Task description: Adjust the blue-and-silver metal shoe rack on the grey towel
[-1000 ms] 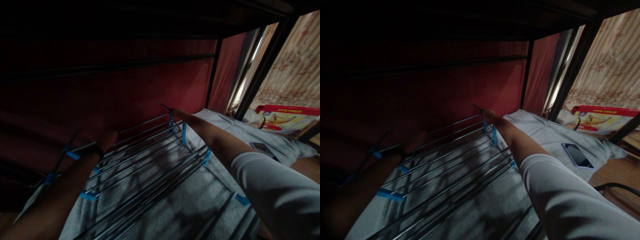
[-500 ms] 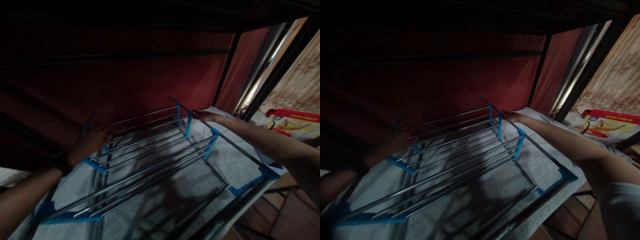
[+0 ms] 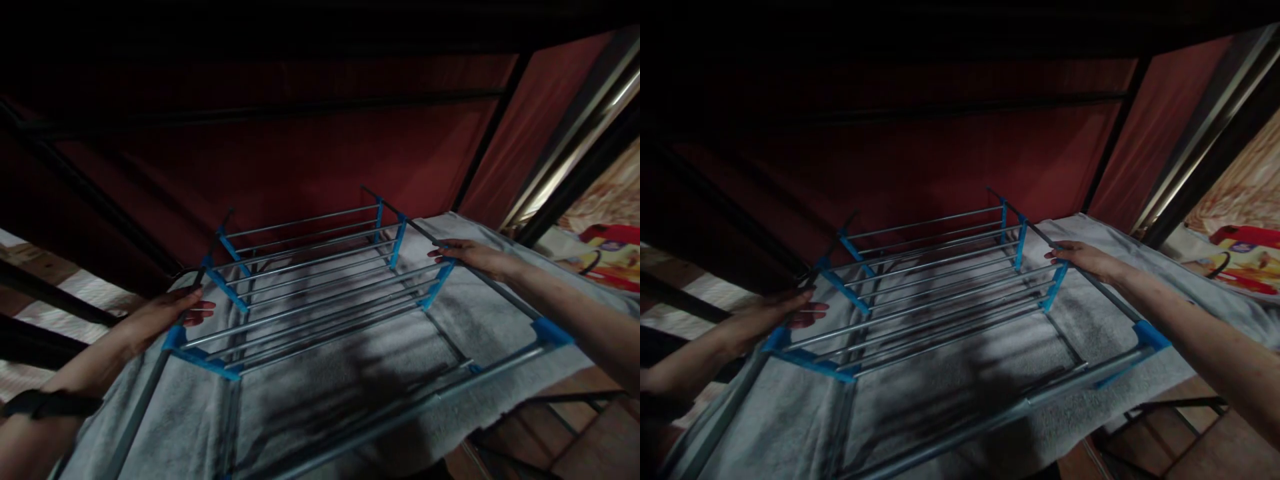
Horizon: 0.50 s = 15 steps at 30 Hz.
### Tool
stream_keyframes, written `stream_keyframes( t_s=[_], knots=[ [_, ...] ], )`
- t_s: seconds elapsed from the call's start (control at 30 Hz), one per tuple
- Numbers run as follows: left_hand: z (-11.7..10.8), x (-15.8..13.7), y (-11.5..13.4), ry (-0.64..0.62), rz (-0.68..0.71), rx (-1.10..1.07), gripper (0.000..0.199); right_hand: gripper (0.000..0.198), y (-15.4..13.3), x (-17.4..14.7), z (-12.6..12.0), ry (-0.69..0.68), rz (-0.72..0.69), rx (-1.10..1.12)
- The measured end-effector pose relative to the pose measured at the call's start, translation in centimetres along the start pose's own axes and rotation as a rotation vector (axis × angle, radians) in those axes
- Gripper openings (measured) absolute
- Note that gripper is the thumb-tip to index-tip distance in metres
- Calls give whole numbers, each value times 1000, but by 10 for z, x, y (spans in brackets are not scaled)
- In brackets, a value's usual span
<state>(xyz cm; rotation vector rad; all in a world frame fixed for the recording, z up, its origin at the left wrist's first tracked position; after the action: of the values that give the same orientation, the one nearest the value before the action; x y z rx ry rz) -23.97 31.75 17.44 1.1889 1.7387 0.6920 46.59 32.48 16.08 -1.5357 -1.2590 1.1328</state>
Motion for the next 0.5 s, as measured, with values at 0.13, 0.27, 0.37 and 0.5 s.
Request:
stream_keyframes(
  t_s=[0.13,0.27,0.37,0.5],
  knots=[
    [22,-17,-3,51,-52,-300,45,32,-2,0,3,28,-7,-59],
    [25,-11,-3,68,-18,-324,46,30,1,-5,4,26,19,-32],
    [23,-4,-1,61,33,-275,48,32,3,-15,-2,25,16,-10],
    [26,-12,4,88,16,-263,50,32,8,-36,-9,-6,2,5]
  ],
)
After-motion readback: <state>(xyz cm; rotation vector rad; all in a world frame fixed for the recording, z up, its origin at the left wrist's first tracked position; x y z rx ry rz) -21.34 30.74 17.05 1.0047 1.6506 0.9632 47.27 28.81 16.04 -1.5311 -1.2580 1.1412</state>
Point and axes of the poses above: each hand's wrist, its own x-axis towards the middle knuckle, its own z-axis out of the palm, y = z × x, the point moved 10 cm from there along x, towards the middle knuckle, and after that the axes turned 1 degree about -y, right-handed, at the moved point
